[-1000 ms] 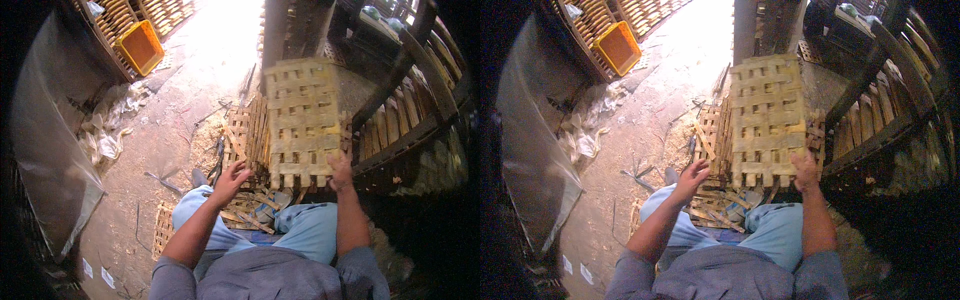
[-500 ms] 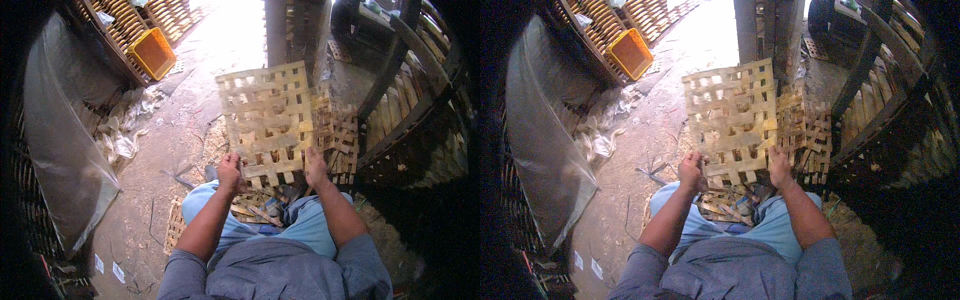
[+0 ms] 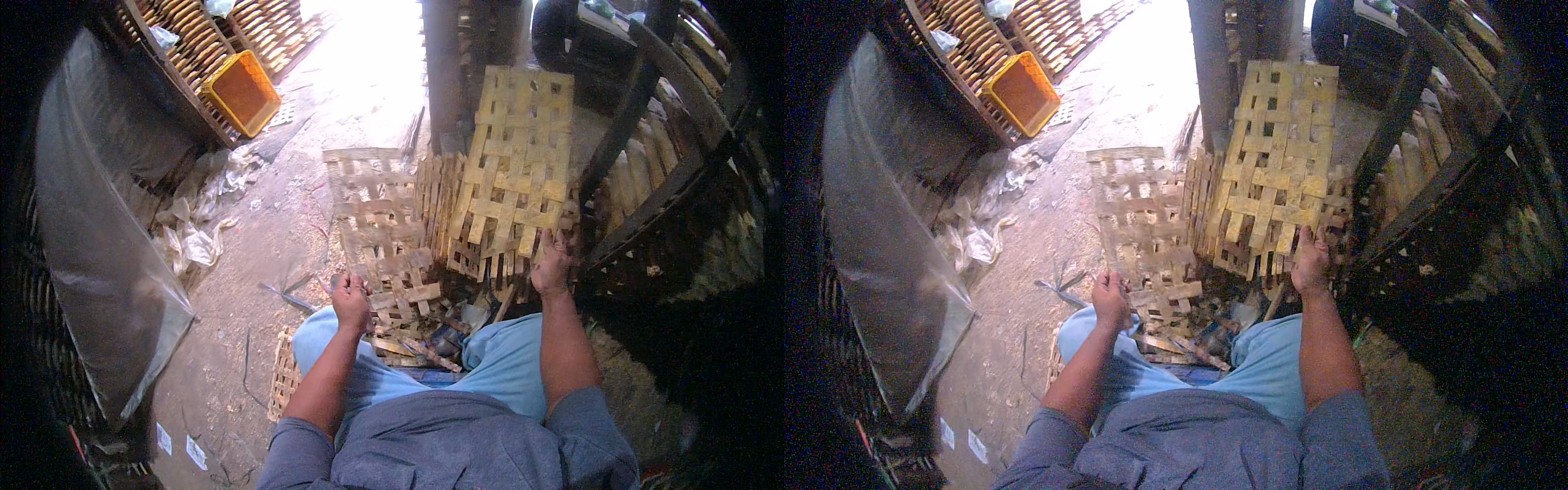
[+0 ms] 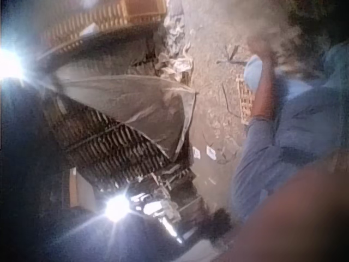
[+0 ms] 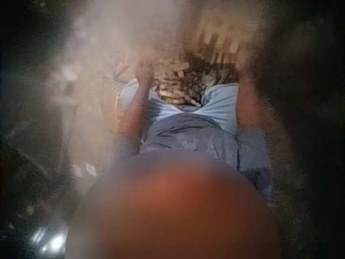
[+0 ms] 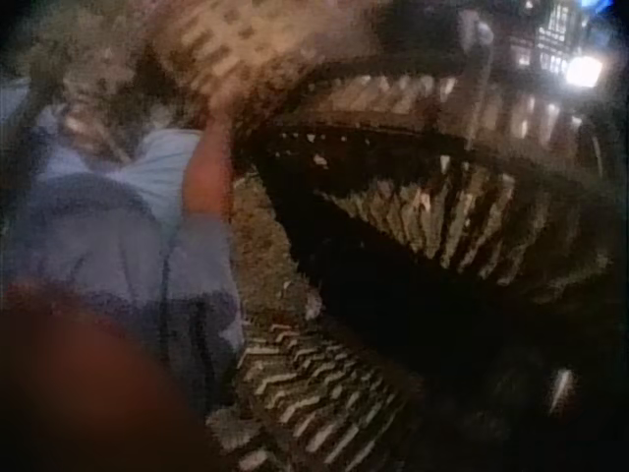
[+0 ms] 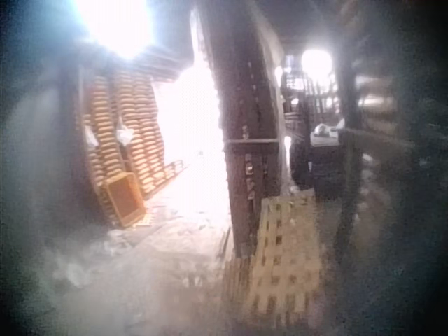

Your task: The person sits on the floor and assembles a wooden lattice by hand. They pick up thin wooden strips and interweave them into a grid pattern, occasionally adjusting the structure and placing finished pieces aside.

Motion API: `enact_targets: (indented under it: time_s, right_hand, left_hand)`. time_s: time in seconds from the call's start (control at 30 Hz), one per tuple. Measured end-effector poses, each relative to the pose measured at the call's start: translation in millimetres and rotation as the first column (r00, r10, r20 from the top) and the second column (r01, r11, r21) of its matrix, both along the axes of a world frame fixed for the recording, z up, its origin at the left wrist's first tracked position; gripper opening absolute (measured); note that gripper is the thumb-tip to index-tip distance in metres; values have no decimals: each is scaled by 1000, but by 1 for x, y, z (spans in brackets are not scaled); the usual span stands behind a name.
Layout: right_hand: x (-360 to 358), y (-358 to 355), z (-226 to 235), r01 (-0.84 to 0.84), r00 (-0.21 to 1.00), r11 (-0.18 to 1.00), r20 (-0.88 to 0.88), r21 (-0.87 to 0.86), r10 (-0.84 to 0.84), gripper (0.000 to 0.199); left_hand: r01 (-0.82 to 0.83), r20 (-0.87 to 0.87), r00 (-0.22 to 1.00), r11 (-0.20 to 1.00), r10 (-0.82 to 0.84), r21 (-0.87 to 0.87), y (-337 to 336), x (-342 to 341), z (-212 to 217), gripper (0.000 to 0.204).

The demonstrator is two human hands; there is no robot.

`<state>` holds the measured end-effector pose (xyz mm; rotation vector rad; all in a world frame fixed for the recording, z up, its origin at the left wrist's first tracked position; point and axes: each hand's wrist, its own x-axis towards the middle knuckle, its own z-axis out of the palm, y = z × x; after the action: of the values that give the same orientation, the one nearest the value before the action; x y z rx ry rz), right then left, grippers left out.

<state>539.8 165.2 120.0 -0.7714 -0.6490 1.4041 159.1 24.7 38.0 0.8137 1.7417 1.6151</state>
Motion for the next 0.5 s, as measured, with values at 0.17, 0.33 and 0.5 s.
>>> enact_targets:
  time_s: [0.17,0.33,0.5]
  right_hand:
    - [16,-3,2,-44,996,985,87,166,30,38]
    - [25,6,-85,-287,875,911,467,295,124,28]
    - [-18,-14,-70,-695,533,605,843,388,73,37]
  left_hand:
    - [195,-344,909,970,-235,-148,25,14,1,28]
    - [494,344,710,783,-615,378,49,15,112,87]
    - [369,344,798,853,-494,369,49,13,151,53]
